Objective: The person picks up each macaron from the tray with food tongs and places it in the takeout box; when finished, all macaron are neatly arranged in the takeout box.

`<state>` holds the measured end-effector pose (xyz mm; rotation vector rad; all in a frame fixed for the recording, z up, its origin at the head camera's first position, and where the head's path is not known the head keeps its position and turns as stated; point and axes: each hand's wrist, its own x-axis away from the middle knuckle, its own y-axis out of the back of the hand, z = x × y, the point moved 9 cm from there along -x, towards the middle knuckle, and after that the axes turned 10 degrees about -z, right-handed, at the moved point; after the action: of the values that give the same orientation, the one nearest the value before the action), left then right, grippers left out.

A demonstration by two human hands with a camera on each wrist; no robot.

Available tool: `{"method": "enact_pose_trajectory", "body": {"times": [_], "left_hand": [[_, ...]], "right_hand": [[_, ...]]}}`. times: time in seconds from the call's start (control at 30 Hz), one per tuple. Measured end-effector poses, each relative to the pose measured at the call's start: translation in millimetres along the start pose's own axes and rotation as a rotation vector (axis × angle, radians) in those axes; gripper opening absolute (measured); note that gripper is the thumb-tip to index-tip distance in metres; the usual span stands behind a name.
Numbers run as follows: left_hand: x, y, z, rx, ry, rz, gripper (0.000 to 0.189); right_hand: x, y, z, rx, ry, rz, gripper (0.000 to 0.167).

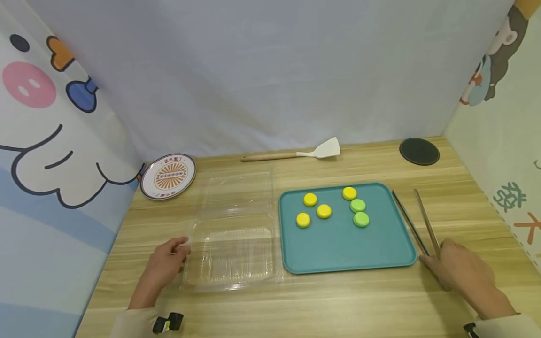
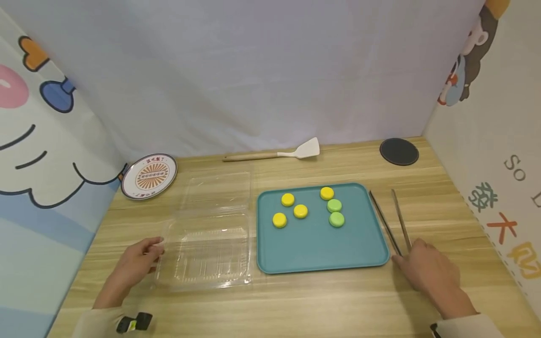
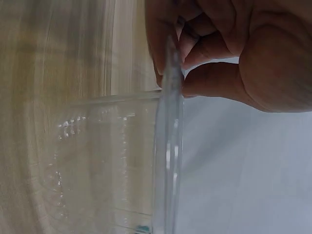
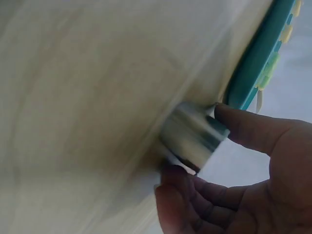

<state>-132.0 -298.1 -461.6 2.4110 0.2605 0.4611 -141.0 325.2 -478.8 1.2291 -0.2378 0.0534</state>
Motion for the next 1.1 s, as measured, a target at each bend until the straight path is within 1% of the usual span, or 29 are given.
{"method": "enact_pose_trajectory", "body": {"times": [0.17,0.27,0.33,0.4,0.5,0.57,0.63,0.83,0.97,1.1], "left_hand": [[1.0,-0.9,1.1,0.014,0.02,-0.005,0.044],[1.3,-1.9,1.3,0.024,0.025,-0.004,0.044],[1.5,-2.6,1.5,0.03,0.025,-0.002,0.043],[1.7,-2.9,1.3,0.035,0.023,-0.003,0.043],[1.9,-2.4,1.6,0.036,0.021,-0.01,0.042],[1.9,-1.8,2.0,0.033,0.019,-0.014,0.041],[1.8,-1.4,2.5,0.029,0.018,-0.019,0.041],[0.8,-1.7,3.2,0.04,0.019,-0.029,0.04],[1.7,-2.2,4.2,0.056,0.033,-0.02,0.039],[1.7,-2.8,5.6,0.073,0.051,-0.006,0.037]], "right_hand": [[-0.5,-3.6,-5.5,-0.023,-0.002,0.006,0.05],[-0.8,-1.8,-9.0,-0.041,-0.016,-0.03,0.049],[-0.9,2.6,-10.0,-0.064,-0.02,-0.084,0.049],[0.0,8.0,-9.5,-0.093,-0.021,-0.155,0.047],[1.2,16.8,-4.3,-0.12,0.005,-0.25,0.047],[1.6,20.3,-1.4,-0.137,0.016,-0.291,0.048],[1.5,23.1,1.3,-0.15,0.023,-0.313,0.051],[4.5,24.0,5.9,-0.187,0.003,-0.325,0.059],[3.2,22.8,8.2,-0.193,-0.004,-0.32,0.062],[1.1,21.7,12.2,-0.17,0.032,-0.325,0.064]]}}
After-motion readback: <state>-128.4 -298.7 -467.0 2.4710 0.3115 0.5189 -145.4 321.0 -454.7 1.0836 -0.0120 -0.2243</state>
